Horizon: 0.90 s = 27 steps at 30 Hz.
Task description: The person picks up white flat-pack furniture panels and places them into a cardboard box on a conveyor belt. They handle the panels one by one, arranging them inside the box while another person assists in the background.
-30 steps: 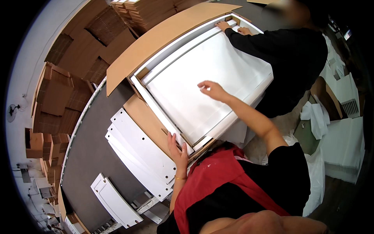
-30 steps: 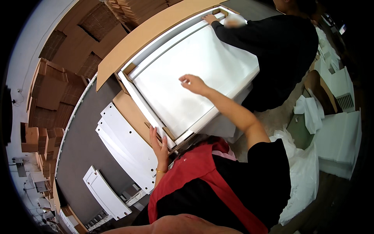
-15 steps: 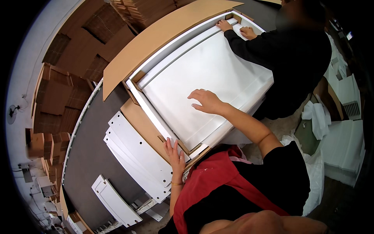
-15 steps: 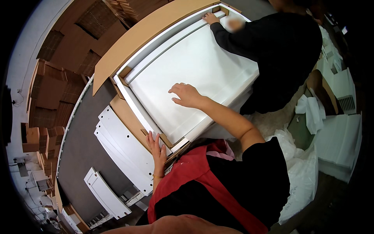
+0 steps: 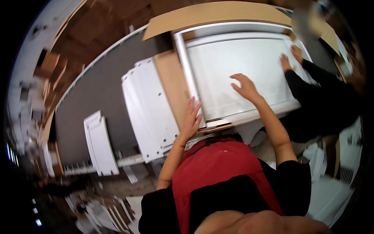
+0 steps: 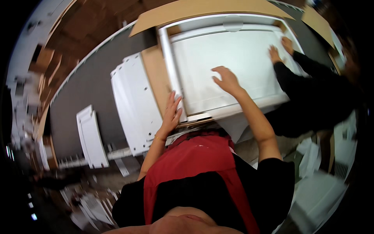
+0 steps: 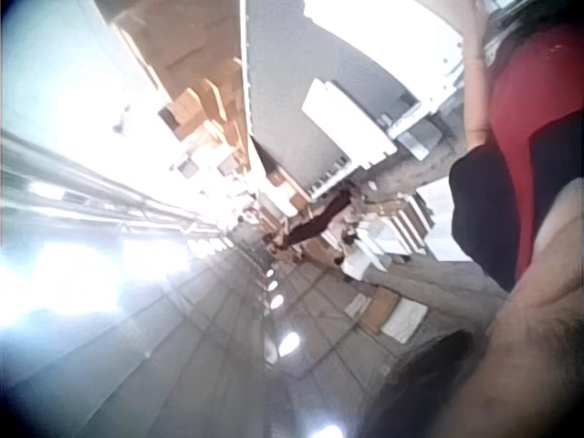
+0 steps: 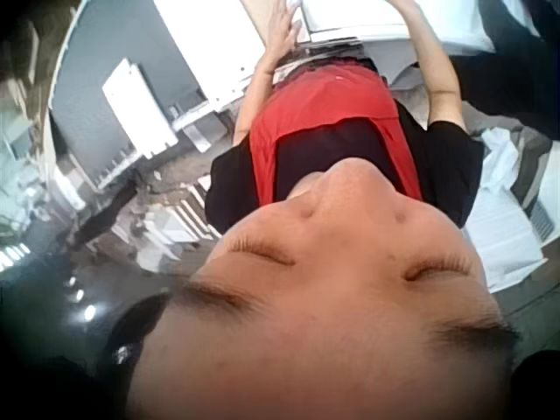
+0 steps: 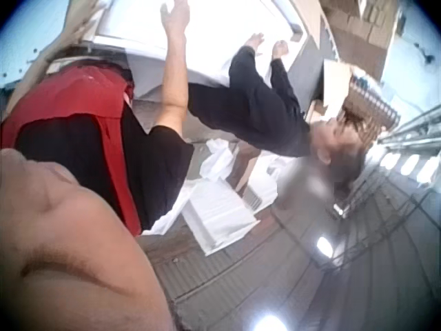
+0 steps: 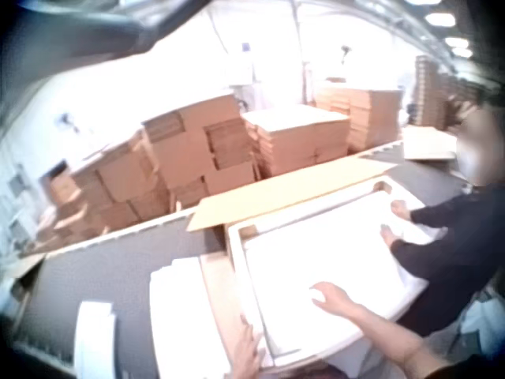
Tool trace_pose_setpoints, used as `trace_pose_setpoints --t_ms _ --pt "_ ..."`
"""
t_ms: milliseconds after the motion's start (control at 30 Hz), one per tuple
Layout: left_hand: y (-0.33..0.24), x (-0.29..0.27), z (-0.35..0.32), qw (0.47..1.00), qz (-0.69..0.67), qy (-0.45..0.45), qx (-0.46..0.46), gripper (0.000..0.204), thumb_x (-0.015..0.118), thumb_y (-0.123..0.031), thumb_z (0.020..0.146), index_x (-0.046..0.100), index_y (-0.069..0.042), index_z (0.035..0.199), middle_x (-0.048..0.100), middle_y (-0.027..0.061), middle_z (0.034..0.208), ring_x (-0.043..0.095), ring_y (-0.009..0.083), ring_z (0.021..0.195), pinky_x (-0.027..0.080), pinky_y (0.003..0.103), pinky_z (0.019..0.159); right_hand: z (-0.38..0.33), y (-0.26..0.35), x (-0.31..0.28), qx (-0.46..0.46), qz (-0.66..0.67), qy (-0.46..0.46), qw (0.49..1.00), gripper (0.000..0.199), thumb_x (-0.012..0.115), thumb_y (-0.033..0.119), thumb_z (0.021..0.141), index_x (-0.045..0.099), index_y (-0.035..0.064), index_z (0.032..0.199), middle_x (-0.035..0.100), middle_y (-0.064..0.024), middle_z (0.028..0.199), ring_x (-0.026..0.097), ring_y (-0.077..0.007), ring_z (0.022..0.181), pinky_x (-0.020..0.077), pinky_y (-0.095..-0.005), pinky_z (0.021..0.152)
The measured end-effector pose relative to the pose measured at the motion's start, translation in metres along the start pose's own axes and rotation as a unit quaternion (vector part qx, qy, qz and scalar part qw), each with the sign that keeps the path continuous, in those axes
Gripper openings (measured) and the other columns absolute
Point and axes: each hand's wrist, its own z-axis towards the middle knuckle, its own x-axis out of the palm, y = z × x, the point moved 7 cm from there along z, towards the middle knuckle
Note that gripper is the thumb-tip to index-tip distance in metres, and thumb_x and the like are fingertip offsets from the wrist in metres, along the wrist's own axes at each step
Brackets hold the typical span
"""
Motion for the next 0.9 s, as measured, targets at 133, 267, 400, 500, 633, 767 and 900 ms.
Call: trace_pose_setpoints --t_ms 133,267,400,500,633,767,900 --pt "0.054 -0.076 -0.06 0.958 0.191 -0.198 -0.081 0.045 0.055 -0.012 0.08 0.045 -0.009 0.124 0.032 0.0174 0.136 0.027 0.0334 0.127 0.023 0.043 0.101 0.001 0.15 0.013 -0.102 0.116 0.044 0.987 0.035 0.058 0.011 0.078 0.052 0.0072 0.113 0.055 -0.0078 0.107 0.054 -0.02 0.094 0.0431 -0.0308 0.079" --pt "0.167 -0.147 -0.164 0.816 0.322 -0.27 -0.397 0.059 0.061 -0.027 0.076 0.039 -0.01 0.128 0.032 0.019 0.134 0.026 0.0385 0.125 0.026 0.046 0.099 -0.022 0.262 0.126 -0.027 0.372 0.168 0.912 0.059 0.062 0.02 0.078 0.035 0.0089 0.129 0.043 -0.0064 0.127 0.04 -0.019 0.116 0.0343 -0.0351 0.091" --pt "0.224 -0.186 -0.211 0.81 0.25 -0.273 -0.454 0.06 0.059 -0.032 0.078 0.037 -0.01 0.129 0.029 0.0174 0.136 0.022 0.0376 0.127 0.027 0.049 0.098 -0.003 0.222 0.286 0.25 0.296 0.14 0.911 0.093 0.072 0.038 0.066 0.019 0.0025 0.134 0.031 -0.0177 0.133 0.03 -0.0307 0.124 0.0283 -0.0414 0.1" --pt "0.229 -0.18 -0.205 0.844 0.272 -0.248 -0.391 0.06 0.061 -0.03 0.077 0.038 -0.01 0.128 0.03 0.0162 0.136 0.022 0.0375 0.128 0.026 0.048 0.099 0.011 0.203 0.308 0.362 0.137 0.143 0.911 0.113 0.075 0.05 0.057 0.009 0.003 0.136 0.02 -0.0192 0.139 0.021 -0.0329 0.128 0.0237 -0.0464 0.101" --pt "0.207 -0.141 -0.159 0.895 0.277 -0.195 -0.291 0.056 0.059 -0.018 0.078 0.038 -0.009 0.129 0.029 0.0159 0.137 0.019 0.0376 0.129 0.024 0.049 0.1 0.026 0.209 0.349 0.361 0.003 0.157 0.919 0.127 0.074 0.059 0.051 -0.003 0.0054 0.137 0.015 -0.0249 0.139 0.02 -0.0373 0.128 0.0241 -0.0487 0.101" --pt "0.225 -0.121 -0.16 0.926 0.202 -0.186 -0.259 0.05 0.051 -0.007 0.08 0.038 -0.007 0.129 0.03 0.0132 0.138 0.018 0.0364 0.13 0.021 0.048 0.101 0.042 0.216 0.363 0.372 -0.067 0.208 0.902 0.129 0.075 0.056 0.049 -0.006 0.0099 0.138 0.013 -0.0264 0.139 0.016 -0.0418 0.128 0.0223 -0.0518 0.1" --pt "0.219 -0.12 -0.163 0.939 0.205 -0.163 -0.224 0.048 0.043 -0.004 0.084 0.035 -0.007 0.131 0.03 0.0129 0.139 0.017 0.0362 0.13 0.02 0.045 0.103 0.055 0.222 0.335 0.422 -0.007 0.209 0.882 0.12 0.075 0.046 0.051 0.001 0.0107 0.139 0.016 -0.0258 0.137 0.018 -0.0414 0.127 0.0221 -0.0502 0.101"
